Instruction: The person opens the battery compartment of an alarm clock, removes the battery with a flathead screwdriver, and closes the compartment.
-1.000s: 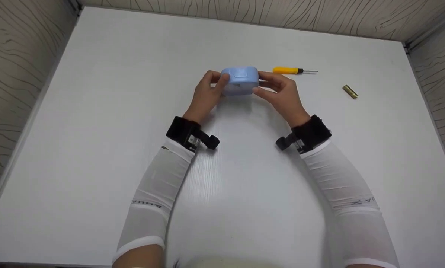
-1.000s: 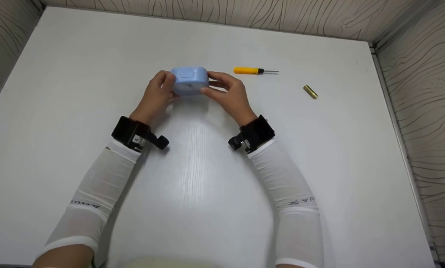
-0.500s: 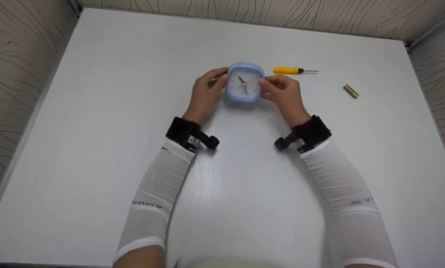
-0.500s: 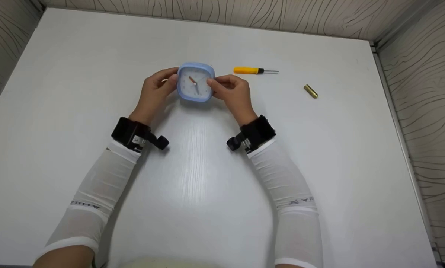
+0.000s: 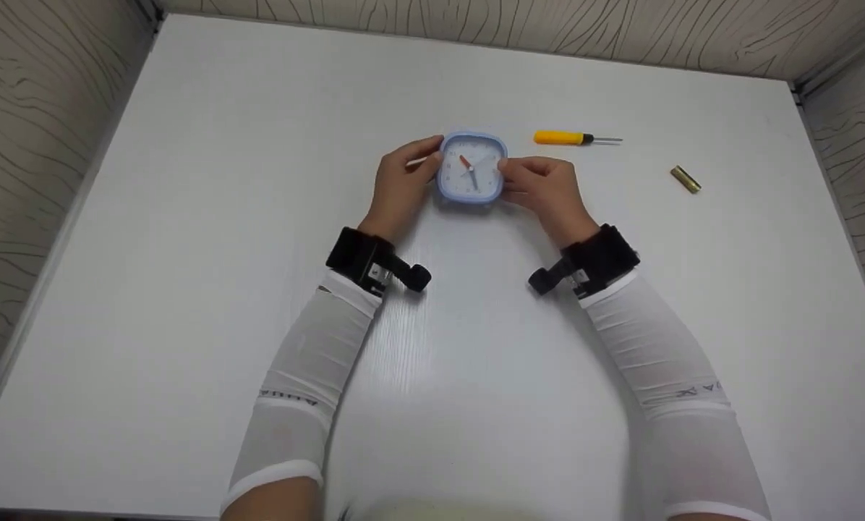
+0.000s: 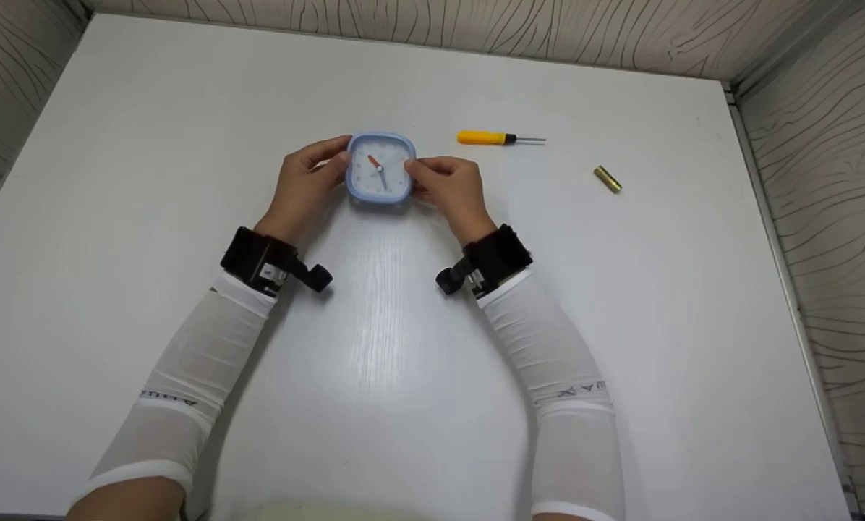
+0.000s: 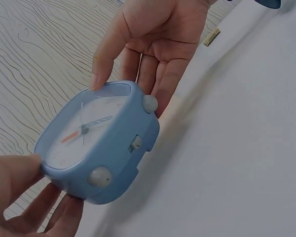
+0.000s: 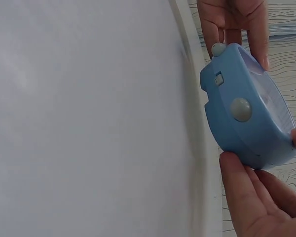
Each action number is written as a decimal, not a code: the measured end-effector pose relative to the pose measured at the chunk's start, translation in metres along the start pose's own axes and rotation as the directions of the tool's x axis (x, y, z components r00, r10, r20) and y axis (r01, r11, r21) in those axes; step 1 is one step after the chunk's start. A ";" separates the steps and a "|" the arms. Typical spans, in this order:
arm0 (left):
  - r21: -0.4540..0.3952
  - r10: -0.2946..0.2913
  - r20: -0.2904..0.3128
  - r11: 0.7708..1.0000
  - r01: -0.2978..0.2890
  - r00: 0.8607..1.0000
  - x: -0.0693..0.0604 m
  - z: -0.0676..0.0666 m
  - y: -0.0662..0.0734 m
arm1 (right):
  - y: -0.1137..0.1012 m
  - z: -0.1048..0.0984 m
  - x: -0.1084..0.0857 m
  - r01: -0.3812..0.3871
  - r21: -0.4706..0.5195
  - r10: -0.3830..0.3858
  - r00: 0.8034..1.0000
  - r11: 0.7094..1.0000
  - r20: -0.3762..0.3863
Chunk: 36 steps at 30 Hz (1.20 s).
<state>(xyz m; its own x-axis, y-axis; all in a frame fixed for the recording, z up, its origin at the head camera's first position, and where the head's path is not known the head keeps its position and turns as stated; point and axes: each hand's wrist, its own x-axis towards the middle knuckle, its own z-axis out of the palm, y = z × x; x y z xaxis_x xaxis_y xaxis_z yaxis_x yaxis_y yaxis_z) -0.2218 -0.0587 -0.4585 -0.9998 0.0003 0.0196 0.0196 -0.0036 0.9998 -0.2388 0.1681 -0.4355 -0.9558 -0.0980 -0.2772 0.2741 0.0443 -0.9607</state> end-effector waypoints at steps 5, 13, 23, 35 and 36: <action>0.028 -0.044 0.009 0.999 0.044 0.999 0.000 0.002 -0.001 | 0.001 -0.001 0.000 -0.027 0.011 0.027 1.000 1.000 0.002; 0.121 -0.023 0.018 0.992 0.021 1.000 -0.001 0.002 -0.003 | 0.003 -0.001 0.000 -0.031 -0.009 0.031 0.999 0.999 0.011; 0.206 -0.067 0.005 0.976 0.065 0.998 0.000 0.003 -0.003 | 0.005 -0.002 -0.001 -0.049 -0.032 0.050 0.999 0.998 0.009; 0.223 -0.121 0.017 0.968 0.114 0.993 -0.001 0.006 -0.004 | 0.004 -0.009 0.005 -0.090 -0.118 0.097 0.994 0.989 0.055; 0.217 -0.123 0.017 0.969 0.116 0.992 -0.001 0.007 -0.004 | 0.004 -0.009 0.005 -0.092 -0.123 0.099 0.993 0.988 0.058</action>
<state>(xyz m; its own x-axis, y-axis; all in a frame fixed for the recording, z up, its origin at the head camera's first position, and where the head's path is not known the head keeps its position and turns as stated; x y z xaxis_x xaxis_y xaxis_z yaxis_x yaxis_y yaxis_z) -0.2205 -0.0521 -0.4628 -0.9945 0.0175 -0.1034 -0.0973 0.2141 0.9720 -0.2434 0.1771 -0.4410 -0.9161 -0.1502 -0.3717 0.3454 0.1748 -0.9220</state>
